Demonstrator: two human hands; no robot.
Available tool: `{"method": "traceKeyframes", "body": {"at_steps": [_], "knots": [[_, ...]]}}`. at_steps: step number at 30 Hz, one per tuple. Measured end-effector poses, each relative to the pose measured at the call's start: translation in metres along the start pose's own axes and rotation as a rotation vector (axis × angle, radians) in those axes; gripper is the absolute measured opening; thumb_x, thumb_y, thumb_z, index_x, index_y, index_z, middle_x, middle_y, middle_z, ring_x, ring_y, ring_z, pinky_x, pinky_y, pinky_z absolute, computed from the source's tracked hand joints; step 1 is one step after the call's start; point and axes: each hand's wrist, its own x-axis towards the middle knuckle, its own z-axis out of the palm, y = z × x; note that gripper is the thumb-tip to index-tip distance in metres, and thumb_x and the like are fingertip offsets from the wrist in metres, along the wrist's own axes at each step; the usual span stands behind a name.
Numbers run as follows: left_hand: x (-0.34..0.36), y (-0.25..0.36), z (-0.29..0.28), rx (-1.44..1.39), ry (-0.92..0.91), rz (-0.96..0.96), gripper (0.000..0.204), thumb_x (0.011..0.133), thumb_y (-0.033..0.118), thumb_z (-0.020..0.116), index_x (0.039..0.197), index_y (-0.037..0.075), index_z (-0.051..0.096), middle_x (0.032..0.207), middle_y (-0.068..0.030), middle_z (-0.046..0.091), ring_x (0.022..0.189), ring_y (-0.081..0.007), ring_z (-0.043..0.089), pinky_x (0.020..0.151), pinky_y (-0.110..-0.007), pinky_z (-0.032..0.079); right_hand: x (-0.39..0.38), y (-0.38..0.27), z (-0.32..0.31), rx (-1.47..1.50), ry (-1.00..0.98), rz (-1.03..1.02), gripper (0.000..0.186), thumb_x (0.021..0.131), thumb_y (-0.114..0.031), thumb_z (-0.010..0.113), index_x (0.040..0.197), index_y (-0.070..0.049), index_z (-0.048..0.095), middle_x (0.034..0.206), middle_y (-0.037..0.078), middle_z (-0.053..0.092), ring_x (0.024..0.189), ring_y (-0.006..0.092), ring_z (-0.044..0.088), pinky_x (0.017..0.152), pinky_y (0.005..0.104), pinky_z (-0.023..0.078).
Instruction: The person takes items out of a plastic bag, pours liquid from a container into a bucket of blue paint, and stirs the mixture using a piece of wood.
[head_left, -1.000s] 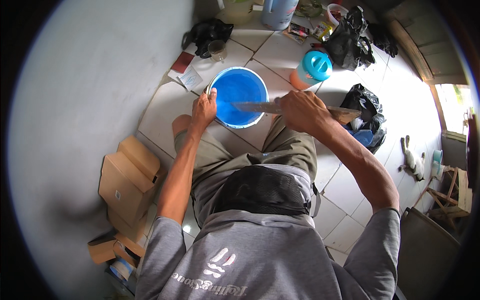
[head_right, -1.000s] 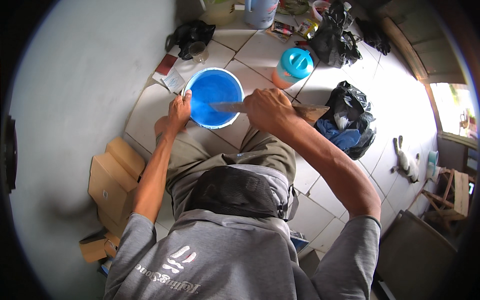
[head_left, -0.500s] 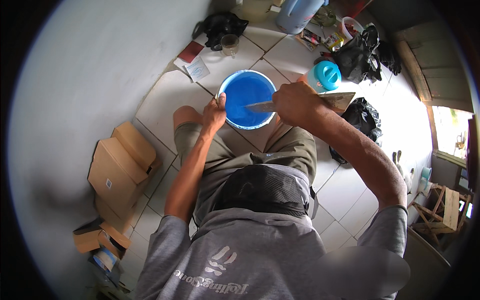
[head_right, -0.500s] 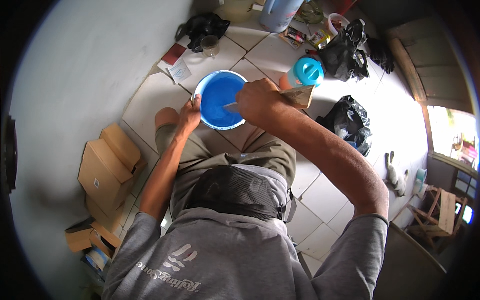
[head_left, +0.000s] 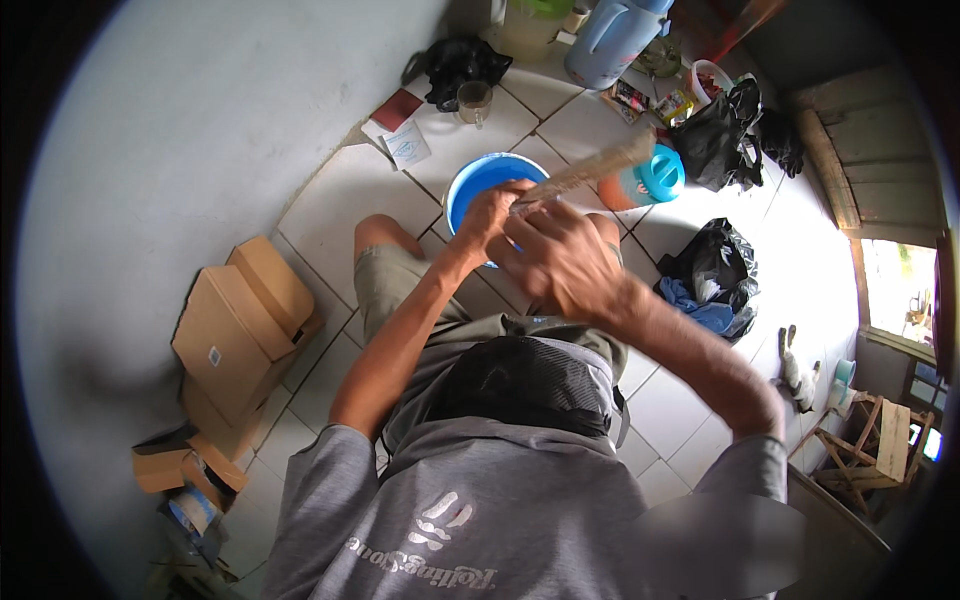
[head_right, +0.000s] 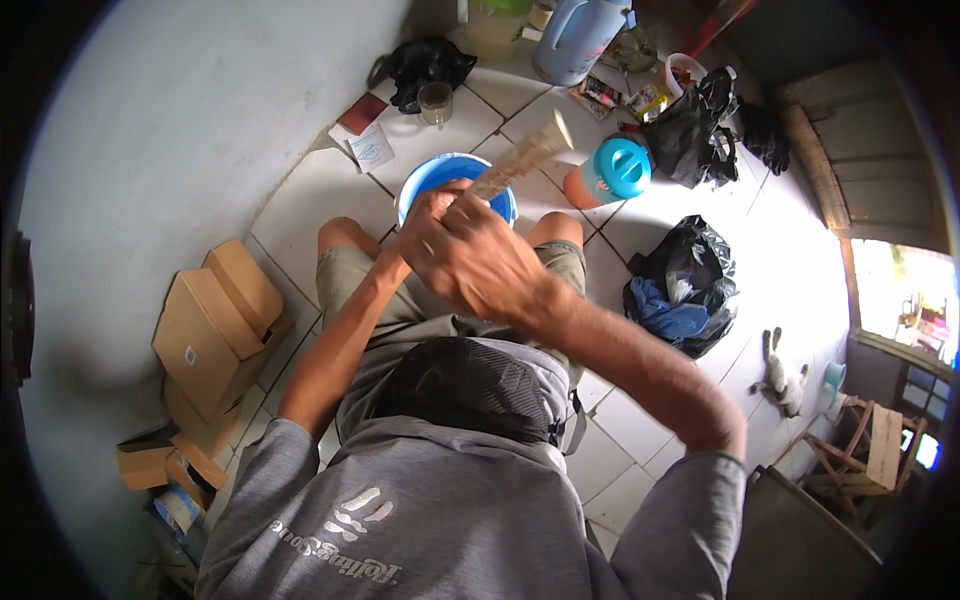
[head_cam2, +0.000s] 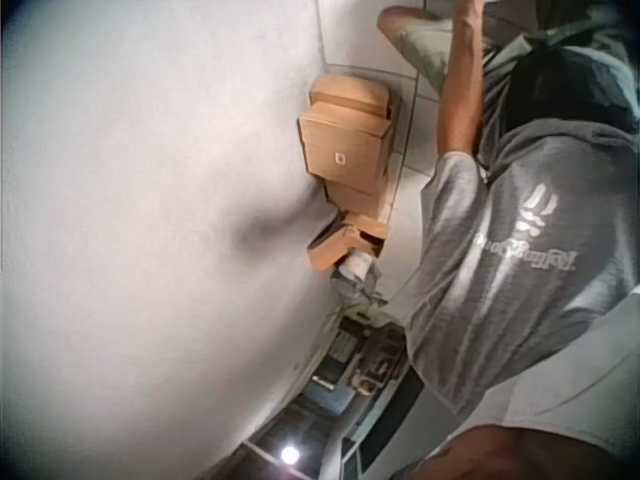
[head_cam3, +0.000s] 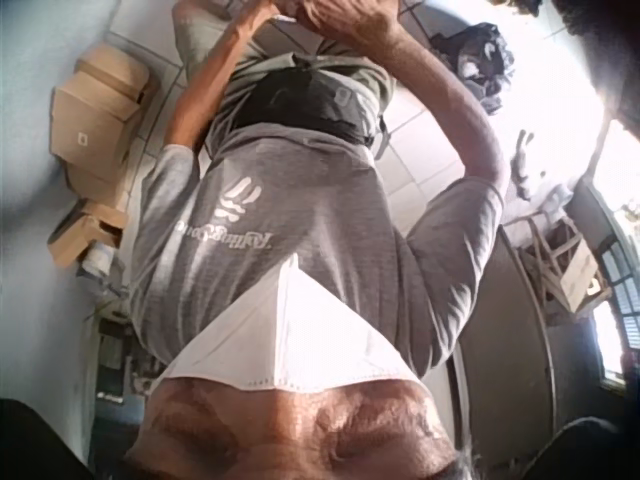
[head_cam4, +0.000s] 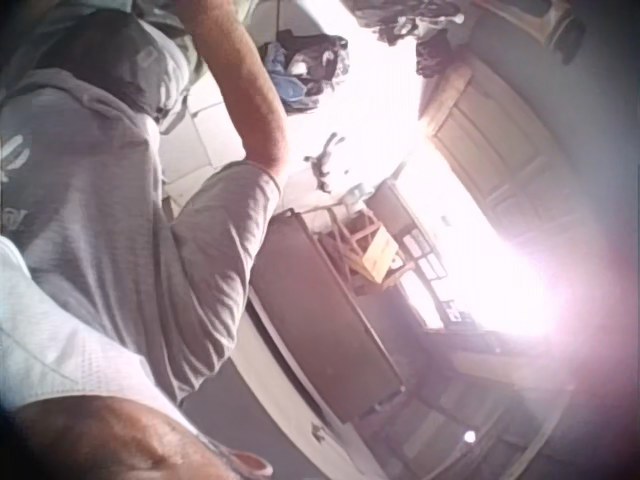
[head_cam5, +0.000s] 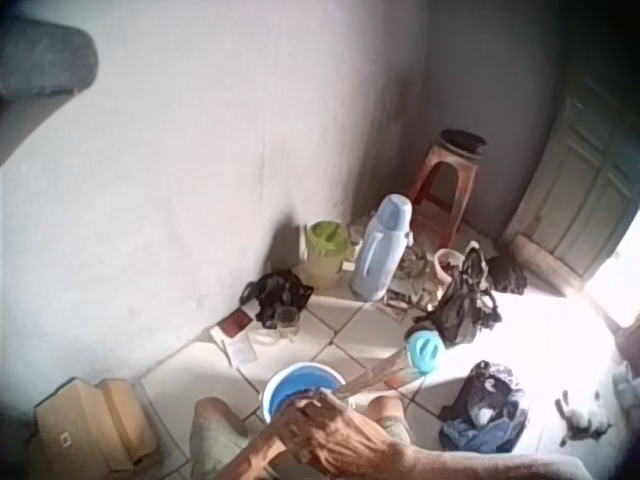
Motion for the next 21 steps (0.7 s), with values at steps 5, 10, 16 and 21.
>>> {"method": "traceKeyframes", "body": {"at_steps": [5,10,16,21], "knots": [[-0.003,0.007,-0.007,0.158,0.057,-0.058,0.023,0.085,0.023,0.052,0.094,0.002,0.054,0.083,-0.0138,0.058,0.076,-0.0258,0.056,0.070,-0.035,0.043,-0.035,-0.006,0.020,0.554,0.395,0.897,0.043,0.059,-0.023,0.077,0.082,-0.001,0.048,0.078,0.011,0.055,0.070,0.0210,0.057,0.064,0.0328,0.046],[-0.006,0.005,-0.009,0.154,0.096,-0.073,0.026,0.083,0.025,0.053,0.095,0.002,0.056,0.090,-0.0166,0.057,0.084,-0.0318,0.054,0.074,-0.039,0.041,-0.007,0.032,0.050,1.155,0.608,0.823,0.055,0.059,-0.025,0.078,0.096,0.002,0.050,0.091,0.010,0.056,0.089,0.0184,0.055,0.084,0.0313,0.044],[-0.012,0.016,-0.011,0.129,0.111,0.014,0.030,0.080,0.017,0.056,0.105,0.001,0.052,0.099,-0.0161,0.054,0.095,-0.0296,0.052,0.084,-0.035,0.040,0.021,0.044,0.054,1.414,0.275,0.549,0.019,0.073,-0.013,0.066,0.086,-0.001,0.059,0.080,0.008,0.061,0.078,0.0144,0.058,0.069,0.0281,0.046],[-0.033,-0.080,-0.016,0.076,0.845,-0.329,0.035,0.087,0.024,0.044,0.112,-0.001,0.045,0.104,-0.0201,0.051,0.095,-0.0334,0.050,0.088,-0.036,0.037,0.044,0.044,0.071,1.387,0.269,0.569,0.016,0.078,-0.016,0.061,0.072,-0.002,0.058,0.059,0.003,0.055,0.057,0.0097,0.052,0.054,0.0256,0.043]]}}
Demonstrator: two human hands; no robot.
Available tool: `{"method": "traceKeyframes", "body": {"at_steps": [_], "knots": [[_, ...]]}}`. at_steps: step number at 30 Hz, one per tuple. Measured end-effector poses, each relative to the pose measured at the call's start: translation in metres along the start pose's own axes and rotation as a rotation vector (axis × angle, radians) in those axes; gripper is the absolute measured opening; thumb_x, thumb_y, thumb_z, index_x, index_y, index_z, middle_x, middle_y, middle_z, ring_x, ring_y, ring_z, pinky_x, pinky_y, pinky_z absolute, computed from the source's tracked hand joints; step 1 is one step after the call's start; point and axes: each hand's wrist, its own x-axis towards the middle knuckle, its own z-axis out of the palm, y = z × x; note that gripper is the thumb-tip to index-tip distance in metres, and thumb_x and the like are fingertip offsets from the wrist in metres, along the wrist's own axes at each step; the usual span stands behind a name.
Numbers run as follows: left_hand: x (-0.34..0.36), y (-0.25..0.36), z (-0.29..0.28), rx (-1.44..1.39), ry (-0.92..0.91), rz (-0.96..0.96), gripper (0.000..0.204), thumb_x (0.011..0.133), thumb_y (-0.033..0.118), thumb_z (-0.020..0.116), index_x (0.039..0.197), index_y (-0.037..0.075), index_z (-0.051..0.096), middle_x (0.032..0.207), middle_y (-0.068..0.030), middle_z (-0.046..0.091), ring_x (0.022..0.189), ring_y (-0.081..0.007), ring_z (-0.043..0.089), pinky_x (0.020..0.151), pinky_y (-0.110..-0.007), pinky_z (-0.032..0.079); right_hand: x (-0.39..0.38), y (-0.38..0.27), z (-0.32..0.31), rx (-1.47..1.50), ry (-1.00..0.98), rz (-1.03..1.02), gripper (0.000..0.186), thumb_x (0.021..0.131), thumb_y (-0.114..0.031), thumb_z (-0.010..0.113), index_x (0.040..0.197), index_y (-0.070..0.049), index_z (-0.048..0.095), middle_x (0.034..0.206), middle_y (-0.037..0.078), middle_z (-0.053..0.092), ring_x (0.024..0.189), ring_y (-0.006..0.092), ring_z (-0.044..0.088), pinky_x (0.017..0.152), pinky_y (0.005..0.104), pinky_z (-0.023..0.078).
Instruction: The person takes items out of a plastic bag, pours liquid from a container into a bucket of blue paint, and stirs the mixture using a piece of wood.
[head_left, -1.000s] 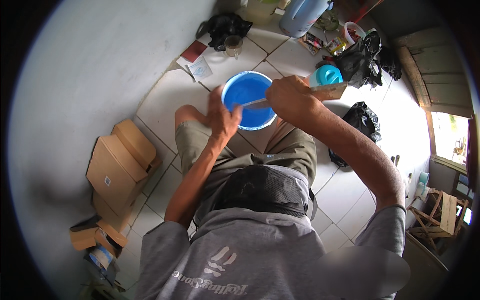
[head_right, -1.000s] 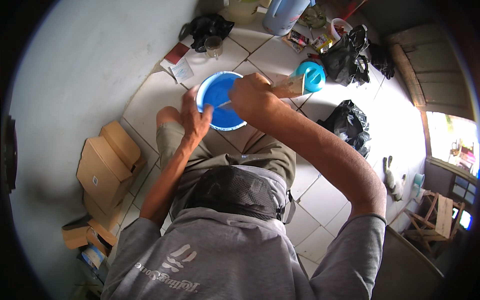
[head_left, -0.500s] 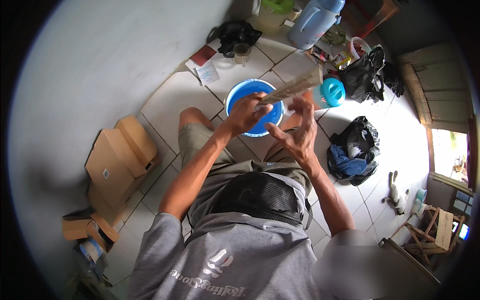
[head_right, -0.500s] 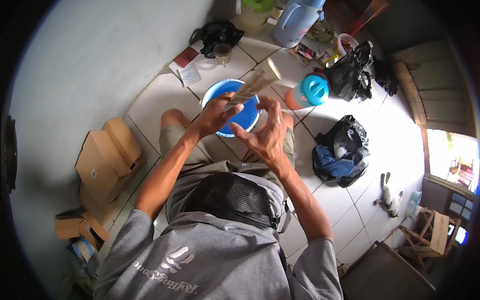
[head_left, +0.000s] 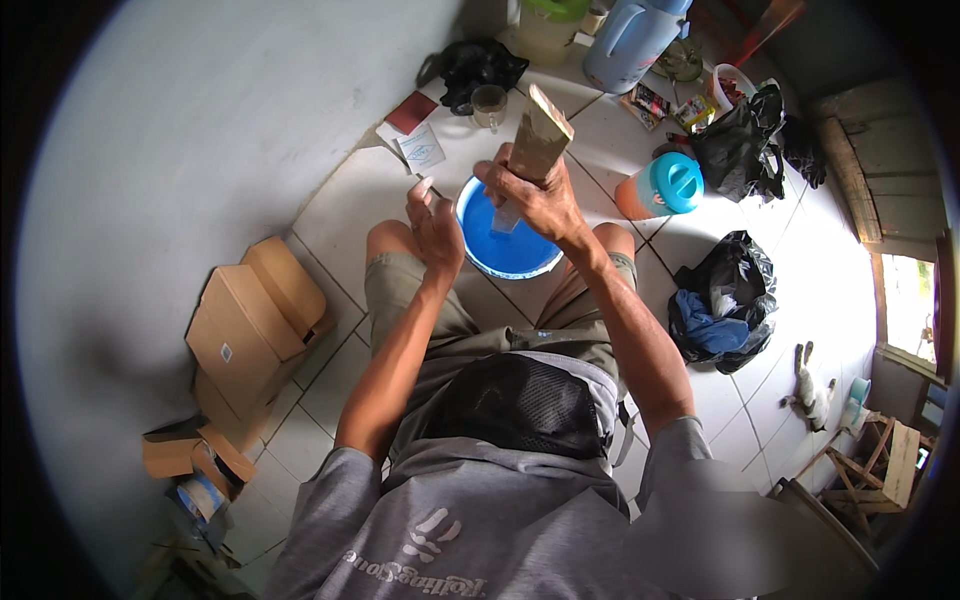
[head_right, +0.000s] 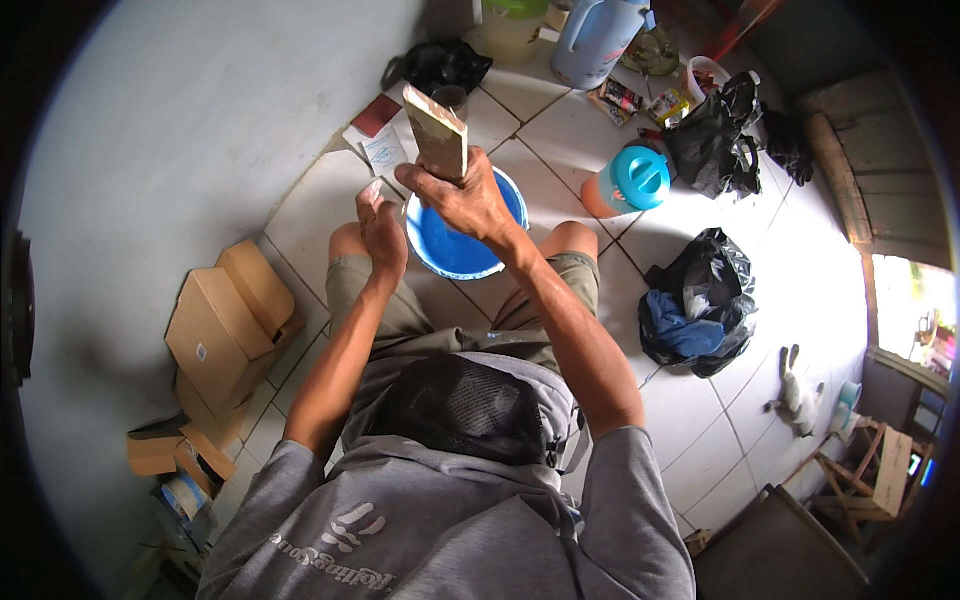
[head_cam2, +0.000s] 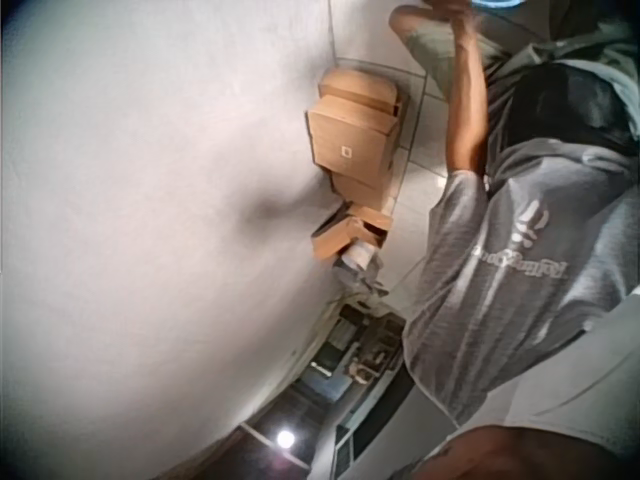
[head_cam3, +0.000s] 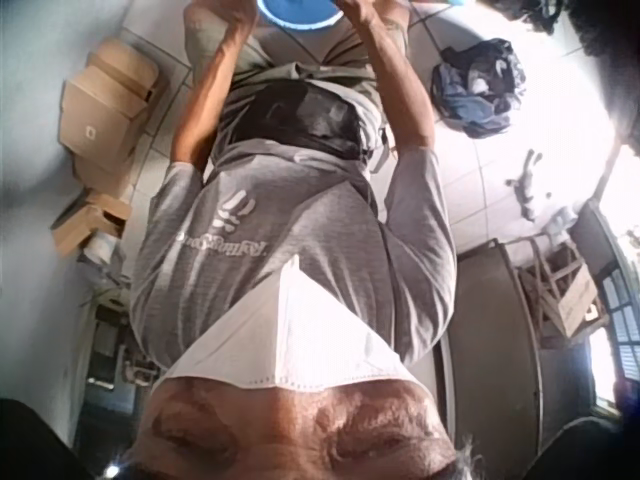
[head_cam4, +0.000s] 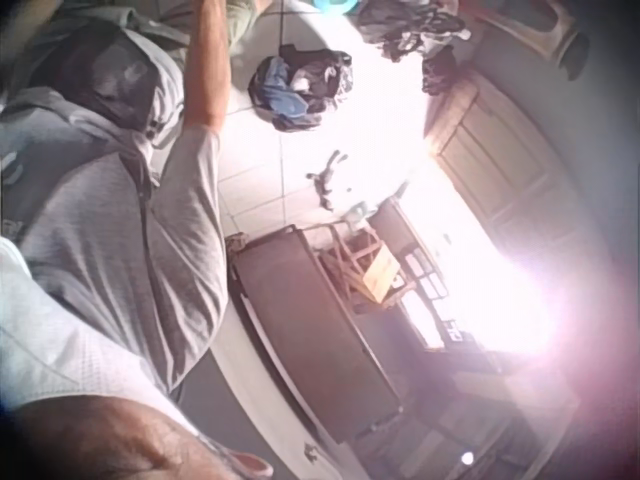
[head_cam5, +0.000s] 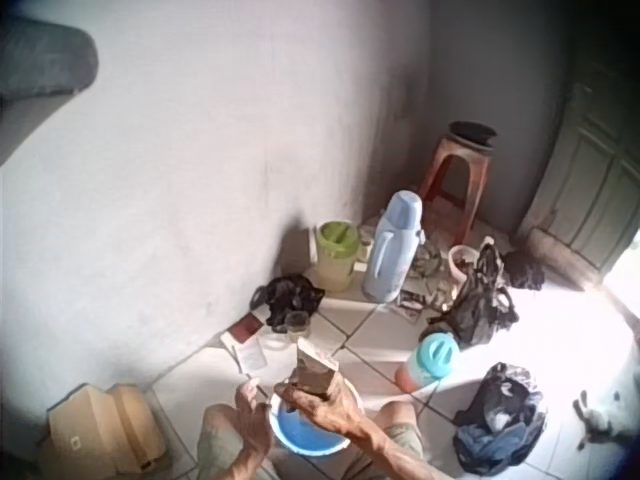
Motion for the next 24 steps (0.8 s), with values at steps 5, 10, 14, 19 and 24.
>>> {"method": "traceKeyframes", "body": {"at_steps": [5,10,14,19,24], "knots": [[0.001,-0.008,0.024,0.164,0.017,-0.164,0.047,0.092,0.035,0.028,0.105,-0.005,0.048,0.099,-0.0262,0.053,0.094,-0.0401,0.050,0.084,-0.042,0.038,0.015,-0.004,0.003,-0.083,0.063,-0.126,0.018,0.078,-0.015,0.062,0.068,0.000,0.058,0.055,0.002,0.052,0.051,0.0077,0.049,0.047,0.0236,0.040],[-0.002,-0.006,0.027,0.199,0.064,-0.148,0.043,0.091,0.034,0.033,0.096,-0.004,0.052,0.087,-0.0239,0.057,0.082,-0.0395,0.053,0.074,-0.043,0.041,-0.002,0.004,-0.014,-0.121,0.065,-0.136,0.013,0.078,-0.012,0.062,0.076,0.001,0.057,0.067,0.003,0.056,0.061,0.0077,0.053,0.051,0.0228,0.042],[-0.003,0.012,0.030,0.206,0.079,-0.293,0.041,0.090,0.037,0.037,0.087,-0.001,0.052,0.074,-0.0181,0.057,0.071,-0.0340,0.055,0.067,-0.041,0.042,-0.030,0.004,-0.023,-0.066,0.080,-0.023,0.014,0.081,-0.012,0.060,0.084,0.001,0.055,0.074,0.005,0.057,0.067,0.0089,0.055,0.054,0.0233,0.045],[-0.001,-0.008,0.026,0.154,0.139,-0.231,0.037,0.089,0.036,0.042,0.091,0.000,0.052,0.077,-0.0166,0.060,0.073,-0.0297,0.058,0.068,-0.039,0.044,-0.013,-0.004,0.003,-0.086,0.114,-0.019,0.014,0.078,-0.013,0.062,0.074,-0.002,0.055,0.065,0.001,0.050,0.058,0.0073,0.047,0.049,0.0231,0.039],[0.000,0.005,0.039,0.221,0.134,-0.258,0.037,0.088,0.037,0.045,0.093,0.001,0.052,0.080,-0.0170,0.061,0.074,-0.0283,0.059,0.067,-0.037,0.046,0.033,0.008,-0.009,0.035,0.308,-0.193,0.019,0.077,-0.009,0.061,0.062,-0.002,0.050,0.052,-0.003,0.042,0.046,0.0066,0.038,0.041,0.0251,0.031]]}}
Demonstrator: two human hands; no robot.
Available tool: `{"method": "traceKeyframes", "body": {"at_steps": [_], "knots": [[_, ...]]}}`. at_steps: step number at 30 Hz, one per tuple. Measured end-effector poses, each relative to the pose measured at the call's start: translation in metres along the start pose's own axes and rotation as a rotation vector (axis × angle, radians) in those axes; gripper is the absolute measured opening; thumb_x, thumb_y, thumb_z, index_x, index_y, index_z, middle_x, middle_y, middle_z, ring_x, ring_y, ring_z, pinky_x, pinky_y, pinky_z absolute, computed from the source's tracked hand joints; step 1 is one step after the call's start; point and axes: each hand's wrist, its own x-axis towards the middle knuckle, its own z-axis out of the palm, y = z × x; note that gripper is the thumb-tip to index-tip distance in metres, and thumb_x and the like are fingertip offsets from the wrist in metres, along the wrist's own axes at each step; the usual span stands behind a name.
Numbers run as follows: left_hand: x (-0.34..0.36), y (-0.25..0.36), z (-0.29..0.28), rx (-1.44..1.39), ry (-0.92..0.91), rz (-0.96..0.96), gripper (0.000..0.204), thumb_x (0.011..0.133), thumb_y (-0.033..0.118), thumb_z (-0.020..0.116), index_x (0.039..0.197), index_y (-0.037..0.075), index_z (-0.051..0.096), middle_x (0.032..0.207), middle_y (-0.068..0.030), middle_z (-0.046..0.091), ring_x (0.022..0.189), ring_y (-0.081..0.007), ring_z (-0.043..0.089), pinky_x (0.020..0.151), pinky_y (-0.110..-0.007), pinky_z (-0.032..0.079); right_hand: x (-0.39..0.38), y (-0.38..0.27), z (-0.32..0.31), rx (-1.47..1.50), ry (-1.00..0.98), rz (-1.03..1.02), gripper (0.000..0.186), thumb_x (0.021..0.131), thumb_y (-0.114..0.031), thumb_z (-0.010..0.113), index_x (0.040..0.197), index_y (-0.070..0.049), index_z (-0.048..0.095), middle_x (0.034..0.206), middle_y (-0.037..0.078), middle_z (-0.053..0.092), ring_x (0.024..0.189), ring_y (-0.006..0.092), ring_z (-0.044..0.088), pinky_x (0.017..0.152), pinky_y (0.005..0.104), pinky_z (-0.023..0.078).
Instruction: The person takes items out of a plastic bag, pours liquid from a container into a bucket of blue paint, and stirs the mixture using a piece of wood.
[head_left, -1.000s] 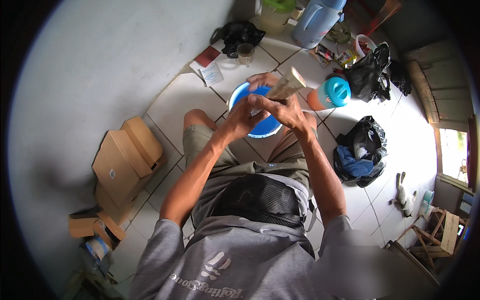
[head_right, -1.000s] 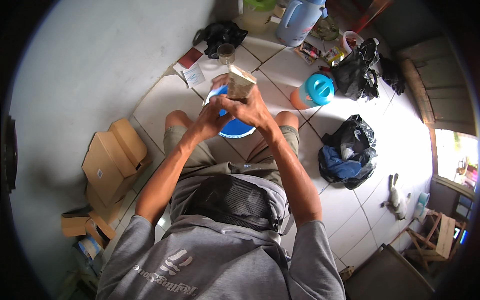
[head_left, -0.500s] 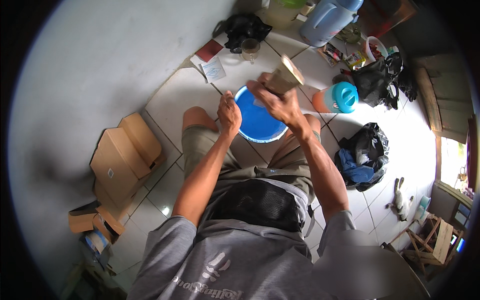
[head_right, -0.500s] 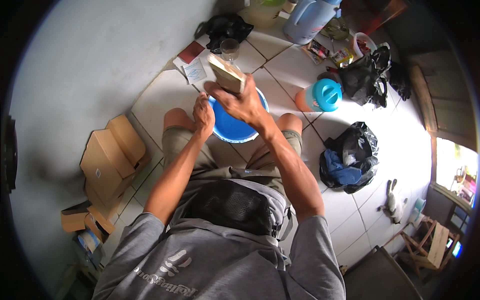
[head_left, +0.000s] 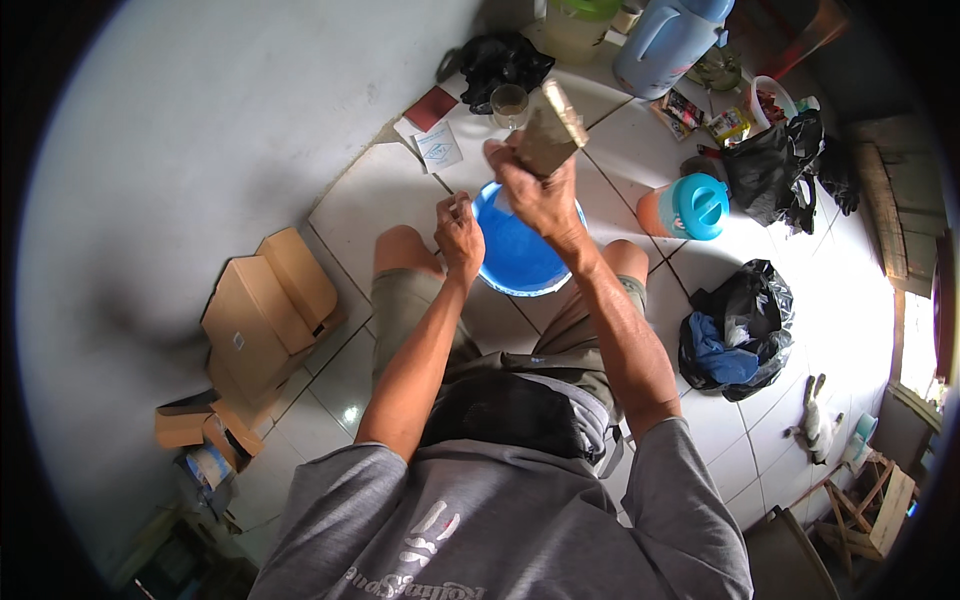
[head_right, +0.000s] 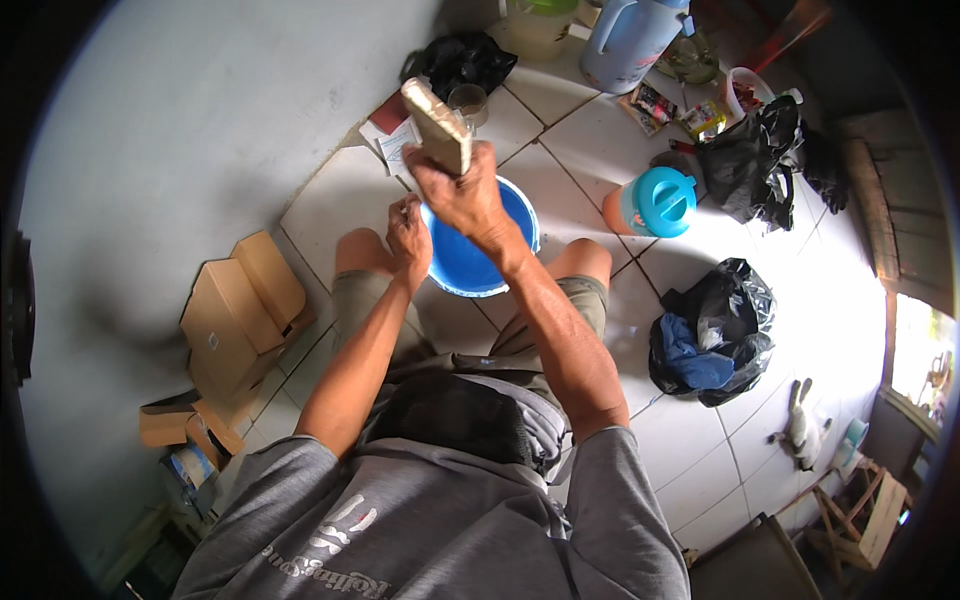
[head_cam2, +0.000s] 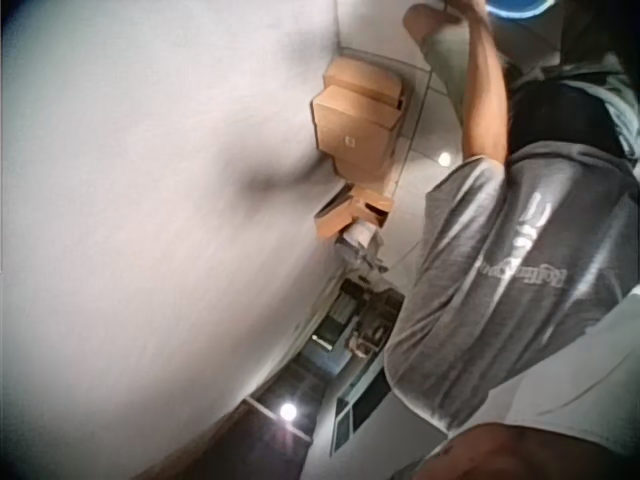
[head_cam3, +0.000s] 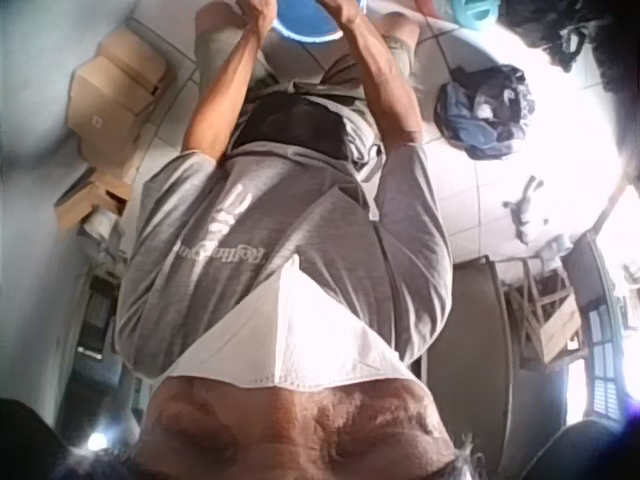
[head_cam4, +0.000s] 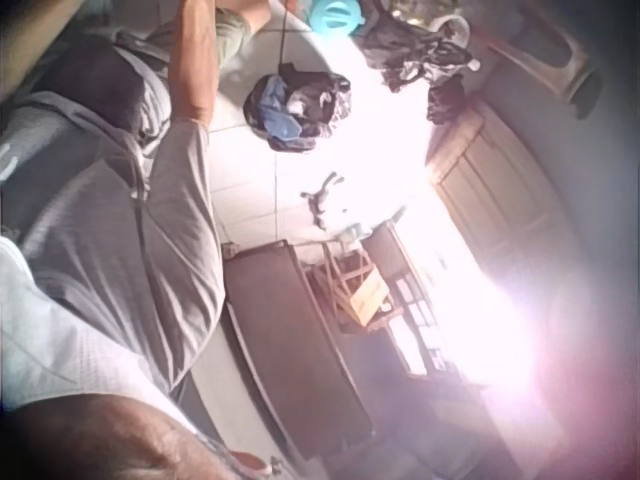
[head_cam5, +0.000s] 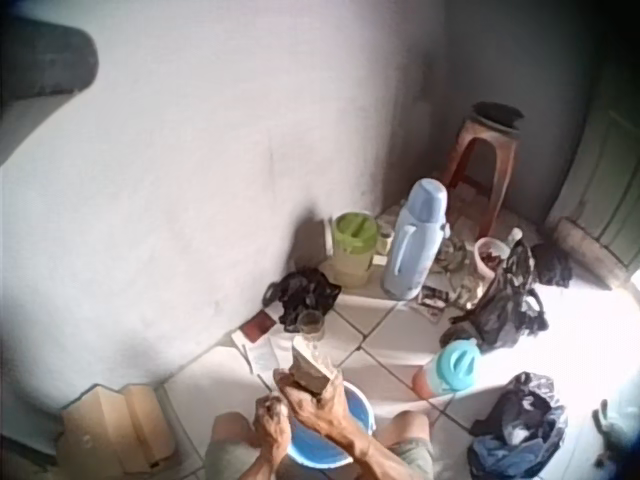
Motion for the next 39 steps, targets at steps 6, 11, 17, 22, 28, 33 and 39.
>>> {"method": "traceKeyframes", "body": {"at_steps": [6,11,17,22,28,33,39], "knots": [[0.004,-0.012,-0.011,-0.033,0.029,0.016,0.041,0.088,0.039,0.044,0.097,-0.001,0.050,0.079,-0.0172,0.061,0.074,-0.0289,0.060,0.067,-0.038,0.046,-0.017,-0.013,-0.039,-0.151,-0.051,0.101,0.019,0.081,-0.011,0.057,0.064,-0.003,0.052,0.056,-0.001,0.048,0.052,0.0063,0.045,0.047,0.0220,0.037],[0.003,-0.004,-0.006,-0.024,-0.029,-0.015,0.039,0.089,0.036,0.043,0.098,-0.001,0.050,0.082,-0.0177,0.061,0.075,-0.0297,0.059,0.069,-0.038,0.045,-0.043,-0.012,-0.012,-0.137,-0.087,0.046,0.018,0.078,-0.012,0.060,0.065,-0.001,0.055,0.055,0.001,0.050,0.050,0.0079,0.047,0.044,0.0229,0.037],[0.005,0.005,-0.006,-0.072,-0.081,-0.007,0.039,0.090,0.034,0.041,0.087,-0.003,0.053,0.075,-0.0170,0.058,0.071,-0.0297,0.056,0.068,-0.039,0.043,-0.004,0.002,0.013,-0.232,-0.018,-0.151,0.016,0.078,-0.009,0.058,0.065,0.000,0.056,0.050,0.002,0.049,0.045,0.0094,0.047,0.042,0.0243,0.037],[0.009,-0.003,-0.008,-0.092,-0.150,0.001,0.041,0.090,0.034,0.038,0.080,-0.003,0.053,0.071,-0.0169,0.056,0.066,-0.0304,0.053,0.066,-0.040,0.041,-0.019,-0.001,-0.014,-0.104,0.215,-0.018,0.019,0.078,-0.007,0.056,0.060,-0.002,0.054,0.050,0.000,0.050,0.046,0.0069,0.047,0.042,0.0225,0.037],[0.010,-0.001,-0.003,-0.118,-0.160,0.020,0.045,0.090,0.037,0.036,0.080,-0.005,0.051,0.073,-0.0195,0.056,0.068,-0.0340,0.053,0.068,-0.040,0.042,-0.048,-0.020,0.004,-0.284,0.237,0.180,0.025,0.080,-0.011,0.055,0.057,-0.004,0.048,0.049,0.001,0.041,0.047,0.0117,0.046,0.050,0.0269,0.041],[0.010,-0.001,-0.001,-0.144,-0.171,-0.009,0.044,0.089,0.037,0.036,0.082,-0.004,0.051,0.073,-0.0186,0.056,0.070,-0.0319,0.054,0.069,-0.039,0.041,-0.016,-0.004,0.023,-0.243,0.232,-0.014,0.023,0.081,-0.012,0.055,0.060,-0.003,0.048,0.048,0.001,0.043,0.044,0.0113,0.045,0.045,0.0272,0.039],[0.009,0.004,-0.006,-0.112,-0.219,-0.060,0.040,0.090,0.035,0.036,0.087,-0.001,0.053,0.078,-0.0179,0.057,0.072,-0.0303,0.054,0.070,-0.039,0.042,-0.018,-0.004,-0.016,-0.225,0.393,-0.020,0.022,0.080,-0.008,0.054,0.060,-0.004,0.047,0.047,0.001,0.039,0.042,0.0107,0.037,0.048,0.0284,0.041]]}}
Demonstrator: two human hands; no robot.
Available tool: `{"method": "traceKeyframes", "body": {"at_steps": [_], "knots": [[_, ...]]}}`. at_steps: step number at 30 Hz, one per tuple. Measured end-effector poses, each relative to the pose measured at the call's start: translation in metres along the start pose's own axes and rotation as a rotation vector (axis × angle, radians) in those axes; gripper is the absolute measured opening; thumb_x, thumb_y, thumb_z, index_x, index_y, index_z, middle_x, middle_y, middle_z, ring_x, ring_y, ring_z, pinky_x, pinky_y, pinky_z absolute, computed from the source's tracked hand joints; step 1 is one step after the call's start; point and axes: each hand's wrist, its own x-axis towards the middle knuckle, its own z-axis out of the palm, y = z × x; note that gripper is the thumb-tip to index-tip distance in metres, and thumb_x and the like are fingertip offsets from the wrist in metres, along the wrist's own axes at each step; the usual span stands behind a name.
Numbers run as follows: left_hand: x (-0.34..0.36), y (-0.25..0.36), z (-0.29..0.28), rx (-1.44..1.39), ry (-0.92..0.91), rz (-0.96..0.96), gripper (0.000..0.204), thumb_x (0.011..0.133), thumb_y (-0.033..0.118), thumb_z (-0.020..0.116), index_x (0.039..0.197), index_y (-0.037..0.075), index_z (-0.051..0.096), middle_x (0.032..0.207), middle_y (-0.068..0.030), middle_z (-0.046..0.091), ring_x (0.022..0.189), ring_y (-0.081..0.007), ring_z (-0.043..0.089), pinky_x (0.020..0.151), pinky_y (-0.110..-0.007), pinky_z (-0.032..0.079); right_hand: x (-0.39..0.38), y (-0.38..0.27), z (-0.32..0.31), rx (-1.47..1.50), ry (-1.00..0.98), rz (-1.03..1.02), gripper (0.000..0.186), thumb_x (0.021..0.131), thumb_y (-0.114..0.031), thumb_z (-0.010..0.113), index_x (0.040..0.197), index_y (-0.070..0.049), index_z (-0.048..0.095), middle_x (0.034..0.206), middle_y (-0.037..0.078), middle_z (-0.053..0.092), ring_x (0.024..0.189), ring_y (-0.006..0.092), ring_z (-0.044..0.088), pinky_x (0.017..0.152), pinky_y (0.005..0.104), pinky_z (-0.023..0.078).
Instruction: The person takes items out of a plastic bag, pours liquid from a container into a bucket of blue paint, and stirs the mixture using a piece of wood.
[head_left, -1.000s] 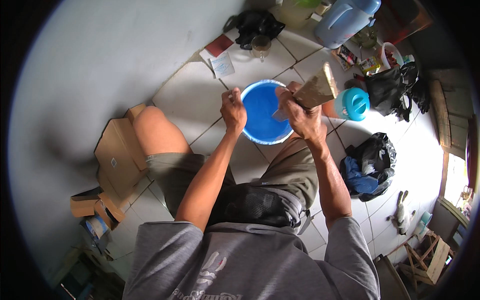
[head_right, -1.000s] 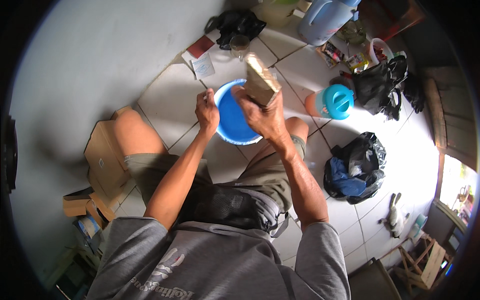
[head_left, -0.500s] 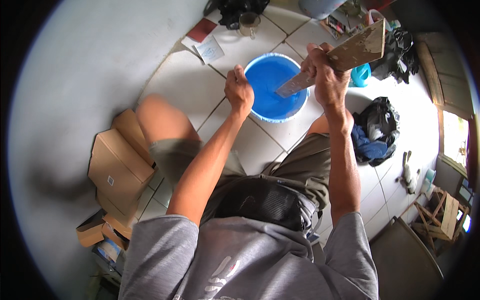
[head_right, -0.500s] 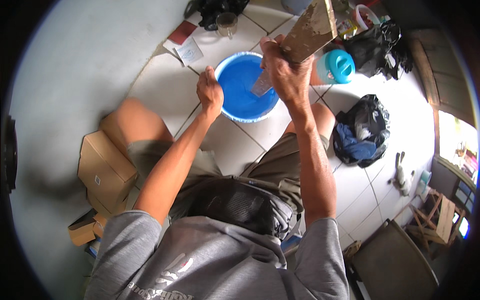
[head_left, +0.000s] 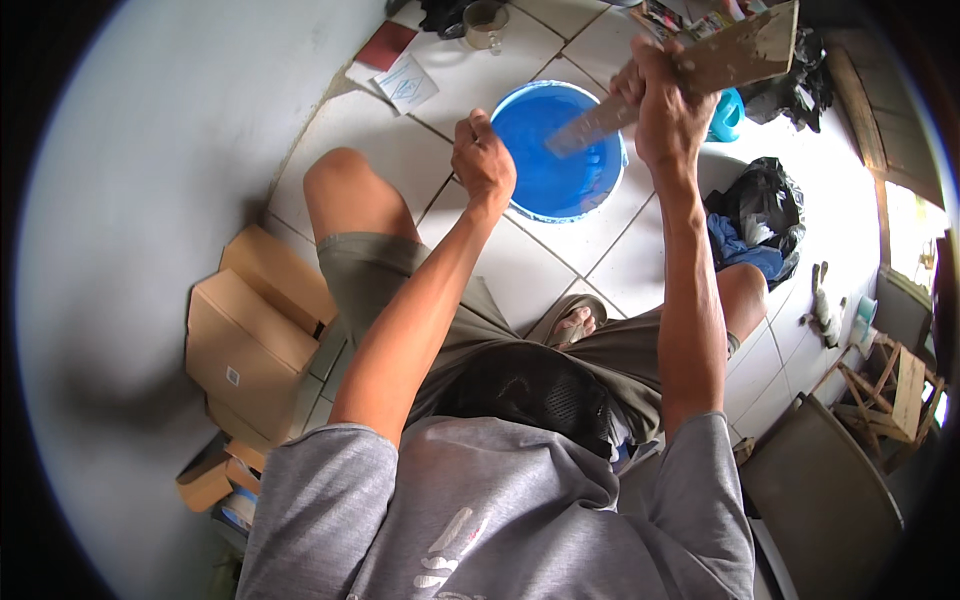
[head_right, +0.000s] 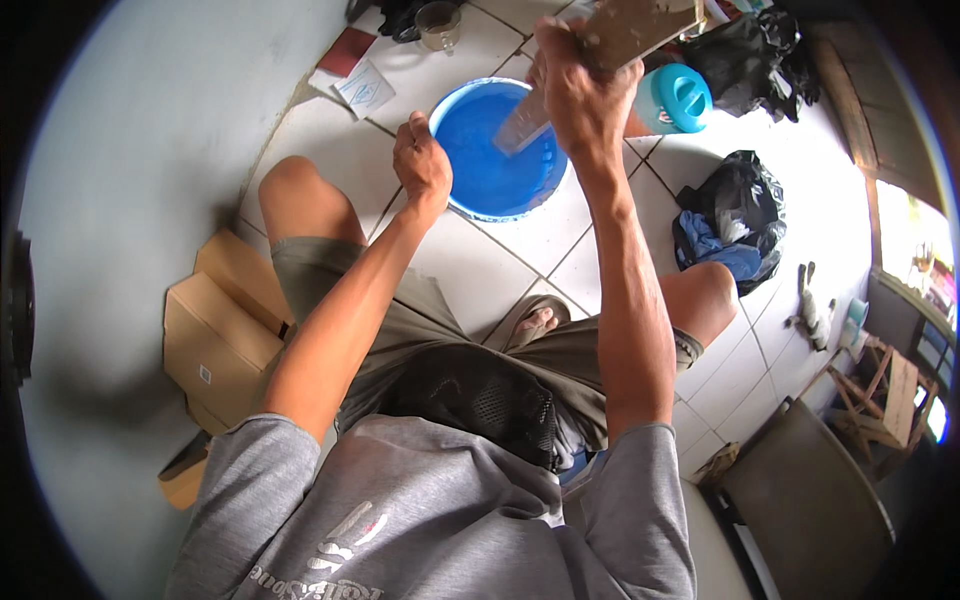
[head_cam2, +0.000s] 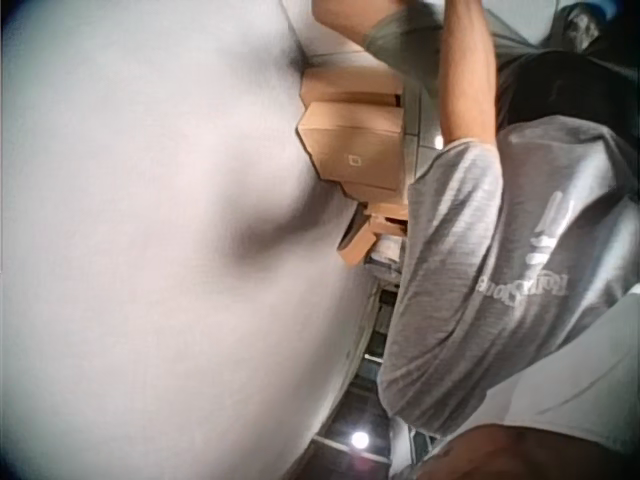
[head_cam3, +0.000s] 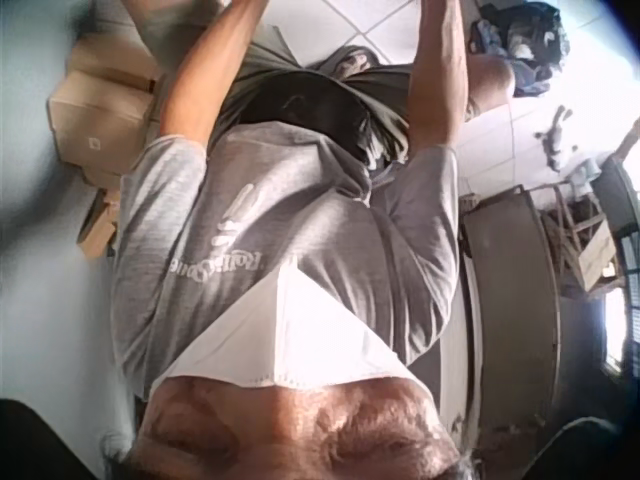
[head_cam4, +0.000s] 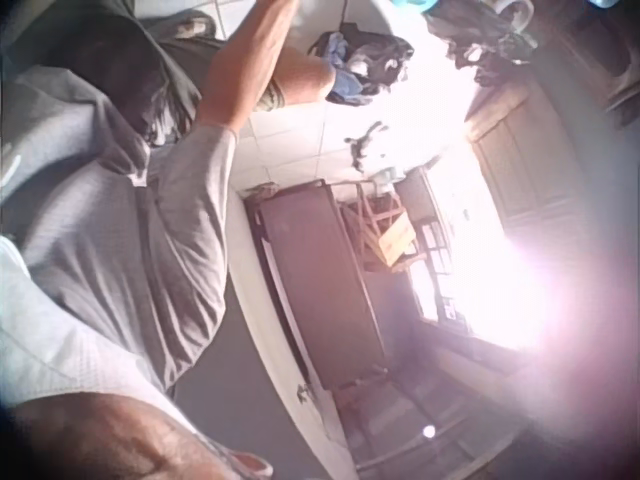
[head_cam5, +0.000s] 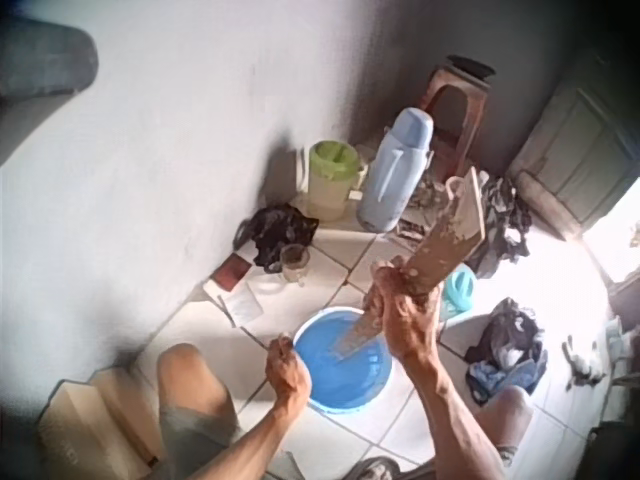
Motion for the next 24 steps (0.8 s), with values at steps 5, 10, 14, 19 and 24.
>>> {"method": "traceKeyframes", "body": {"at_steps": [5,10,14,19,24], "knots": [[0.002,-0.001,0.001,0.062,0.018,0.037,0.044,0.090,0.038,0.033,0.090,-0.001,0.052,0.082,-0.0174,0.058,0.078,-0.0318,0.056,0.074,-0.040,0.042,-0.036,-0.007,-0.005,0.030,-0.037,0.101,0.024,0.081,-0.006,0.053,0.058,-0.002,0.049,0.048,0.001,0.042,0.045,0.0109,0.046,0.046,0.0277,0.041],[0.001,0.000,0.008,-0.039,0.024,0.039,0.044,0.089,0.038,0.036,0.087,-0.003,0.054,0.079,-0.0160,0.057,0.072,-0.0282,0.053,0.071,-0.037,0.042,-0.006,-0.006,0.017,-0.067,-0.084,-0.069,0.024,0.081,-0.008,0.053,0.059,-0.002,0.047,0.048,0.002,0.044,0.043,0.0105,0.045,0.043,0.0259,0.040],[0.003,0.000,0.005,0.001,0.042,0.033,0.041,0.089,0.034,0.039,0.085,-0.004,0.054,0.074,-0.0152,0.057,0.069,-0.0264,0.053,0.069,-0.037,0.041,0.015,0.008,0.000,0.031,0.015,-0.049,0.020,0.081,-0.008,0.053,0.062,-0.001,0.051,0.047,0.003,0.044,0.042,0.0117,0.046,0.042,0.0275,0.040],[0.004,-0.003,0.002,0.022,0.058,0.085,0.041,0.090,0.034,0.039,0.085,-0.004,0.054,0.074,-0.0151,0.056,0.068,-0.0264,0.053,0.068,-0.037,0.041,0.000,0.004,-0.035,0.073,0.009,0.064,0.017,0.078,-0.006,0.052,0.062,-0.001,0.053,0.048,0.002,0.046,0.043,0.0094,0.046,0.042,0.0251,0.040],[0.004,-0.004,0.004,0.036,0.043,0.076,0.042,0.090,0.035,0.038,0.086,-0.004,0.054,0.075,-0.0155,0.057,0.070,-0.0275,0.054,0.069,-0.038,0.041,-0.009,0.005,-0.003,0.098,-0.014,0.068,0.021,0.080,-0.008,0.053,0.062,-0.002,0.048,0.048,0.001,0.042,0.042,0.0100,0.042,0.044,0.0264,0.040]]}}
